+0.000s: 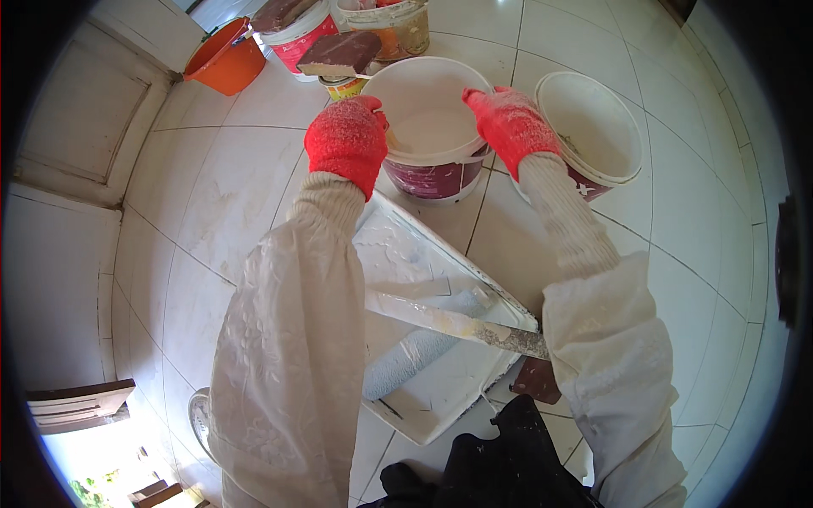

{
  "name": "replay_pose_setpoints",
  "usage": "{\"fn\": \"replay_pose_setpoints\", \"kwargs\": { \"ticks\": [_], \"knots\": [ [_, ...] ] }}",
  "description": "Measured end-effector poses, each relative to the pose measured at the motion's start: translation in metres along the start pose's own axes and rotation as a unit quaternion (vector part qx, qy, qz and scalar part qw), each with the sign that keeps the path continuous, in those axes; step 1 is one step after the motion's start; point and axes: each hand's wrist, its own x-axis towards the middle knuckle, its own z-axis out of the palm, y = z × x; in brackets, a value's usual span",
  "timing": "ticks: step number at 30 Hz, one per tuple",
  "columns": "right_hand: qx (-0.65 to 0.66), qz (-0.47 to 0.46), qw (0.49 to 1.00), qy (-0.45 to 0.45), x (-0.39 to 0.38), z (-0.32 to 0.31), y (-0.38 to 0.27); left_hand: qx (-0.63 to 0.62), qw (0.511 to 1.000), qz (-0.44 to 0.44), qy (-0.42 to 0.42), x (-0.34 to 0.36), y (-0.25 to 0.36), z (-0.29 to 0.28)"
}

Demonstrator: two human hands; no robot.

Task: The person pours white paint from a bucket into a tray, uses a stick to stir the paint and scrape the bucket, and then uses a paint roller to spread the paint within the tray.

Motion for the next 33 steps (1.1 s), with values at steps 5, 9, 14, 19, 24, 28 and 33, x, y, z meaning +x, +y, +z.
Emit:
{"fn": "replay_pose_setpoints", "kwargs": {
  "ticks": [5,9,14,19,24,28,33],
  "knots": [
    [-0.156,-0.254,0.953,0.048,-0.114,-0.013,-0.001,0.077,0.993,-0.001,-0.084,-0.001,0.008,-0.015],
    [-0.303,-0.208,0.889,-0.274,-0.208,-0.007,0.03,0.001,0.995,-0.048,0.092,-0.025,0.017,-0.03],
    [-0.367,-0.221,0.851,-0.304,-0.246,-0.009,0.056,-0.201,0.965,-0.093,0.137,-0.093,0.019,-0.08],
    [-0.321,-0.187,0.899,-0.232,-0.247,-0.012,0.048,-0.298,0.937,0.107,-0.148,-0.264,0.055,-0.107],
    [-0.27,-0.243,0.897,-0.25,-0.274,-0.004,0.013,-0.322,0.887,-0.077,-0.323,-0.369,0.089,-0.09],
    [-0.224,-0.115,0.928,-0.273,-0.258,-0.012,0.004,-0.396,0.758,-0.216,-0.472,-0.41,0.077,-0.077],
    [-0.312,-0.22,0.891,-0.247,-0.255,0.007,0.014,-0.353,0.818,0.132,-0.434,-0.456,0.101,-0.019]
  ]
}}
